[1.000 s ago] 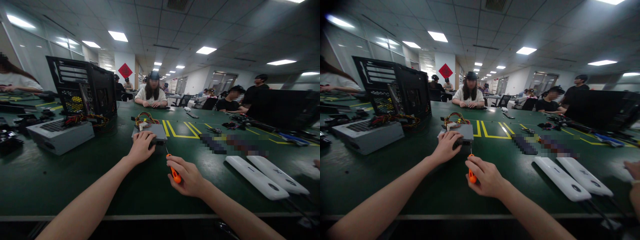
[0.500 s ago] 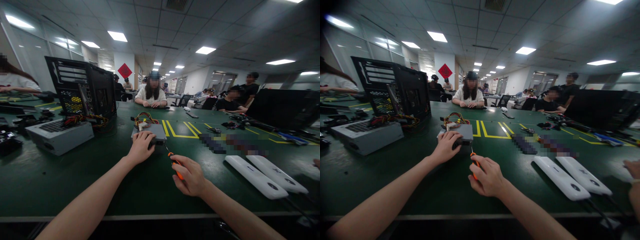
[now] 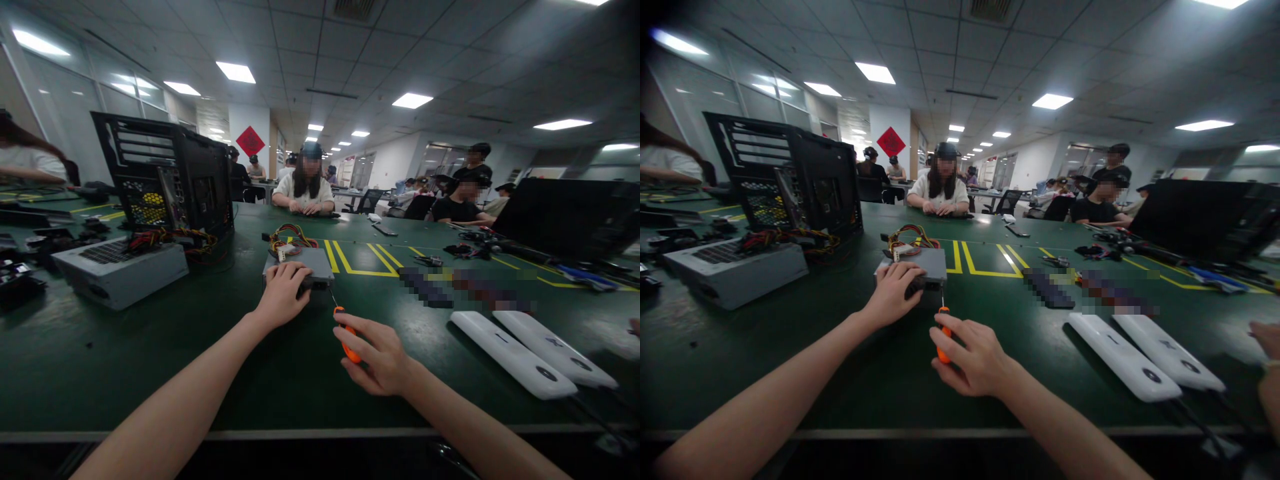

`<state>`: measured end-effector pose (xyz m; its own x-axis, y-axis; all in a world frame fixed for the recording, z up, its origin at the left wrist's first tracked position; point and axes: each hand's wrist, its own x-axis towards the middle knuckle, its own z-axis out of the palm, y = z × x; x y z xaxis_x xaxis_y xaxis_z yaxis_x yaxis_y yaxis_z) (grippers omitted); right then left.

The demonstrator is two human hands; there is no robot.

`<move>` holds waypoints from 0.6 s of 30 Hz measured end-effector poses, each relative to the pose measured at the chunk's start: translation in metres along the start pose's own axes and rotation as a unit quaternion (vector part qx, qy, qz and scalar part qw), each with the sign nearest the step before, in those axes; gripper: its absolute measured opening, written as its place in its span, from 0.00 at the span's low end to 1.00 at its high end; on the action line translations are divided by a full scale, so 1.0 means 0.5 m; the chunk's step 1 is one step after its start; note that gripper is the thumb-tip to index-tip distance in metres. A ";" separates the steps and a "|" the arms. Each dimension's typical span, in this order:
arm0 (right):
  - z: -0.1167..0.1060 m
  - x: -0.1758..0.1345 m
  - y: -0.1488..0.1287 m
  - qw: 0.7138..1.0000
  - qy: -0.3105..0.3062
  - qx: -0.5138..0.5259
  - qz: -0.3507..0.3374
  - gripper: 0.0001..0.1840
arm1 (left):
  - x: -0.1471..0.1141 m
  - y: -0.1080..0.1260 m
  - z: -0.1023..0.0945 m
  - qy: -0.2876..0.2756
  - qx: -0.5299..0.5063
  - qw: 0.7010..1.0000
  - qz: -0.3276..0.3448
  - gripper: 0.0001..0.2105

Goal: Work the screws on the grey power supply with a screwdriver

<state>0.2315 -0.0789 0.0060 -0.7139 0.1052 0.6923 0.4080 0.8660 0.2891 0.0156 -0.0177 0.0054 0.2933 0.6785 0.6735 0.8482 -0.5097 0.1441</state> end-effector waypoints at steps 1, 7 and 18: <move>-0.001 0.001 -0.001 1.000 -0.003 0.004 -0.008 0.16 | 0.000 0.000 0.000 0.001 0.000 1.000 0.001 0.17; 0.009 -0.002 0.004 0.999 0.050 0.002 -0.007 0.16 | 0.000 0.000 0.000 0.001 -0.002 1.000 -0.002 0.17; 0.003 -0.004 -0.001 1.000 -0.007 0.027 -0.014 0.15 | 0.000 -0.001 0.004 0.003 0.000 1.000 -0.002 0.17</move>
<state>0.2318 -0.0787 0.0037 -0.7331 0.0876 0.6744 0.3573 0.8934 0.2723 0.0160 -0.0163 0.0039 0.2866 0.6772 0.6777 0.8498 -0.5063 0.1466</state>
